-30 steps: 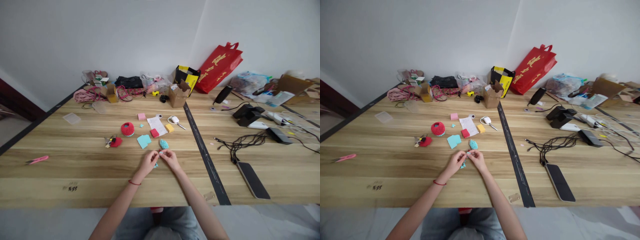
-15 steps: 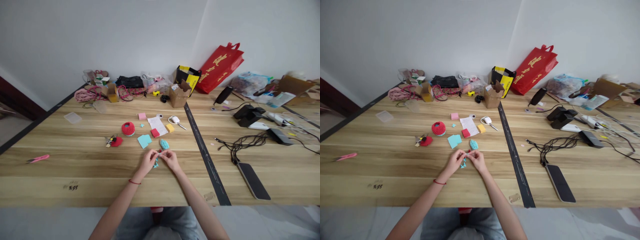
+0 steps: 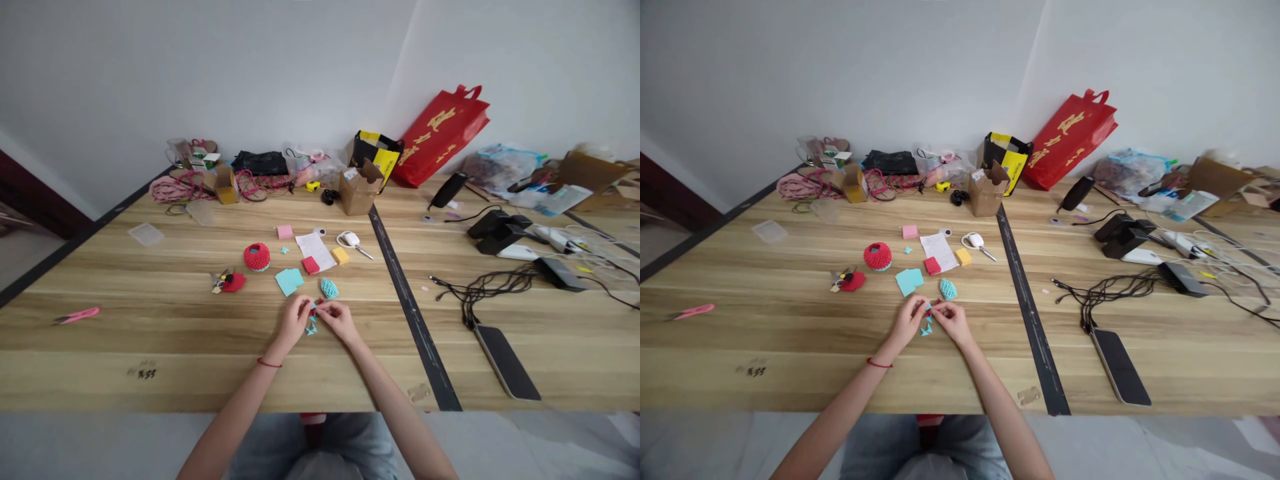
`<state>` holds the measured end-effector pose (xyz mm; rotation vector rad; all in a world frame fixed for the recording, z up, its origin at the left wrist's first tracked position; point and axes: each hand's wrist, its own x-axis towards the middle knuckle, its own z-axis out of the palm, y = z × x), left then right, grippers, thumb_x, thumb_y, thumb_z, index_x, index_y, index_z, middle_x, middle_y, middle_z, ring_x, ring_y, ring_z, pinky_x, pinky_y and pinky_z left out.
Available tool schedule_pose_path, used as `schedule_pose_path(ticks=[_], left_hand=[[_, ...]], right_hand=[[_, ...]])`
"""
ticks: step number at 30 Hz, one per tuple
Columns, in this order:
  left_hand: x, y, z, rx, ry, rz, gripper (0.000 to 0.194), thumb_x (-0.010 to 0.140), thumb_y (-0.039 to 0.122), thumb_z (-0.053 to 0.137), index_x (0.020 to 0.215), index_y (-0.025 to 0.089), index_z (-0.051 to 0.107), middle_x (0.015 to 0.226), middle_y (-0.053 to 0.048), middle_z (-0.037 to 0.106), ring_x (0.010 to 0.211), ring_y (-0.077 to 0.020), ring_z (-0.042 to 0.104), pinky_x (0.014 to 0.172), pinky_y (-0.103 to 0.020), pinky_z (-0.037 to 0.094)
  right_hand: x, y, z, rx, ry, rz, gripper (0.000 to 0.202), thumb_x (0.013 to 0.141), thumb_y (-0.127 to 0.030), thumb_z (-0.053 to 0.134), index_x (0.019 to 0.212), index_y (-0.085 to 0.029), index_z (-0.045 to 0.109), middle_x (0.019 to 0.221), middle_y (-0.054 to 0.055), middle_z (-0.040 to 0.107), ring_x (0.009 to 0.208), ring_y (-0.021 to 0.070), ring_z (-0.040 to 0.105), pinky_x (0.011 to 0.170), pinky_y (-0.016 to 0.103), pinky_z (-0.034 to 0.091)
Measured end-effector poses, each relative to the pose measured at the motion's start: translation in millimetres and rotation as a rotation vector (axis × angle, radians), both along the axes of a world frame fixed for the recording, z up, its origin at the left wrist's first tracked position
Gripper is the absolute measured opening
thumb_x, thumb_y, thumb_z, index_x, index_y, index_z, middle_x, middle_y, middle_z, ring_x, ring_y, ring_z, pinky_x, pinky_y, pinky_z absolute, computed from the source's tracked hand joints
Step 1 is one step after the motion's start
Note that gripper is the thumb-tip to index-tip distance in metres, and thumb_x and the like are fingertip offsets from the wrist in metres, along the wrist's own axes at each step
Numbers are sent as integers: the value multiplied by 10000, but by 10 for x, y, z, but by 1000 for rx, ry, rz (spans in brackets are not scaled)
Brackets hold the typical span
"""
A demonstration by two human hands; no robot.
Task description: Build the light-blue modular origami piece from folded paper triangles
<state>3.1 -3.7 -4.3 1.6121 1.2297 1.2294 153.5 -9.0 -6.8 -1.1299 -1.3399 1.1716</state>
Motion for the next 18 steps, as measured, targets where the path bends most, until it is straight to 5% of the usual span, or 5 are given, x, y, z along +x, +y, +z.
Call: schedule_pose_path(ticks=[10,18], left_hand=[[-38,59,-48,-66,-53,-64,153,812,282,575,825,166,674,857,-67,716,785,-171,654,725,-274,517],[-16,48,-32,-170,-201,-133,134,770,276,636,810,167,569,740,-13,646,706,-141,642,656,-239,498]], right_hand=[[15,23,17,-48,3,-25,304,751,-463,641,757,-160,667,656,29,659,566,140,555,560,256,440],[42,35,47,-111,127,48,283,713,-445,688,823,-185,713,734,34,697,593,139,558,600,267,448]])
